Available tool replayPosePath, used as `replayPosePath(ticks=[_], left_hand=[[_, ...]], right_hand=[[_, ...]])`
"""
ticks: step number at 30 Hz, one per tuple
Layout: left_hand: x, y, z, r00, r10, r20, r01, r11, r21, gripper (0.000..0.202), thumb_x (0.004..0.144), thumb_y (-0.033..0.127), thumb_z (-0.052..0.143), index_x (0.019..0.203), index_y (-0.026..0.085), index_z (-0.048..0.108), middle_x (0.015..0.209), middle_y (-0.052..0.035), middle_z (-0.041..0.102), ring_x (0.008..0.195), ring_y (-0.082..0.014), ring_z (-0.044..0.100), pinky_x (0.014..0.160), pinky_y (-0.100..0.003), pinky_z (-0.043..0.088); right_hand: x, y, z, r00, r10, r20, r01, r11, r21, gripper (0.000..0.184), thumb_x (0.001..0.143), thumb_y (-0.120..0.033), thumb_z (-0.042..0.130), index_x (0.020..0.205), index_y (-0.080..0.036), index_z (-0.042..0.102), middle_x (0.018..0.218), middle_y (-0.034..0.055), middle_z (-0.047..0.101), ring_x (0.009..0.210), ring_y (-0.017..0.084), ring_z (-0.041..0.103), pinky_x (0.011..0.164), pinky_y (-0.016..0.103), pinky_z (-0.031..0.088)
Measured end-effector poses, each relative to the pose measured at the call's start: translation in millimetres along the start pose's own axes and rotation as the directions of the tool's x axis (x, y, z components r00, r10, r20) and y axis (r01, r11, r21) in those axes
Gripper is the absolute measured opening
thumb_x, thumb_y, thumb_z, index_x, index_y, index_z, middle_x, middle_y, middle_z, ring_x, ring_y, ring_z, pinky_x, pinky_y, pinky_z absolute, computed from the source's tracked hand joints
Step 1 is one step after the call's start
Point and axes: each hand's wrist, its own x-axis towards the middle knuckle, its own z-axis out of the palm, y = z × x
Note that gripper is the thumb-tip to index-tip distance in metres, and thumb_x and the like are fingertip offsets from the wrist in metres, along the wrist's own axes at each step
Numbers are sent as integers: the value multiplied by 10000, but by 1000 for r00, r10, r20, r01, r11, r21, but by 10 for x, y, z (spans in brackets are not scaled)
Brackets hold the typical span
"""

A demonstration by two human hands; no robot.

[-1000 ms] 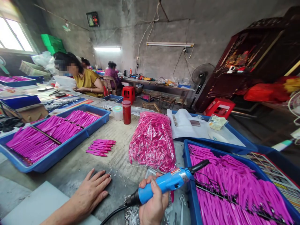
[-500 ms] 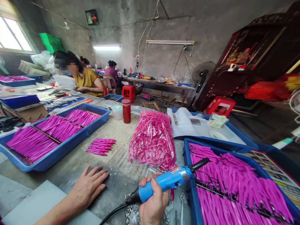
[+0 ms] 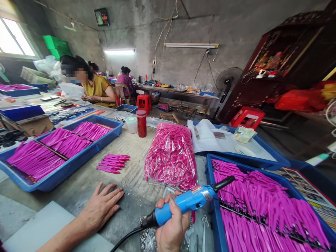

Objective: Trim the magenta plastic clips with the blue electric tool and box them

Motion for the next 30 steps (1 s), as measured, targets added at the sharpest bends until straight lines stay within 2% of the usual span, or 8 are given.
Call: replayPosePath(ticks=[5,10,16,25,30], left_hand=[[-58,-10,30,1000,-24,-17,25,1000,11,334,890,349,392,1160,220,540,1119,-72,605,1103,-260,468,1004,-572,191],[-7,57,-83,999,31,-14,-30,999,22,317,882,344,417,1139,210,545,1107,-59,614,1081,-266,487,989,-564,213],[24,114,-193,1000,-4,16,5,999,-52,312,884,347,407,1119,205,556,1076,-68,626,1066,-247,506,987,-520,263],[-105,98,-67,999,1,38,2,998,-57,365,883,353,409,1219,242,497,1163,-69,584,1155,-269,445,1019,-565,202],[-64,155,-211,997,29,77,-26,999,-35,332,892,343,398,1171,218,527,1136,-55,604,1100,-279,491,966,-561,287]], right_hand=[[-1,4,-3,999,22,-24,-22,999,30,498,548,-368,661,928,-186,394,606,-41,475,471,118,480,498,283,414],[-2,2,12,999,31,-23,-30,999,32,498,541,-359,669,922,-187,397,601,-40,477,479,124,487,506,288,416],[-5,-10,23,1000,20,-8,-19,1000,24,475,555,-359,651,909,-184,388,597,-43,467,470,110,476,492,282,427],[-14,-22,18,999,38,-13,-38,998,41,482,540,-356,659,903,-188,391,602,-42,463,475,111,475,492,276,423],[-4,-13,1,999,36,-1,-36,999,38,474,558,-351,651,913,-189,381,607,-44,461,471,108,477,492,270,419]])
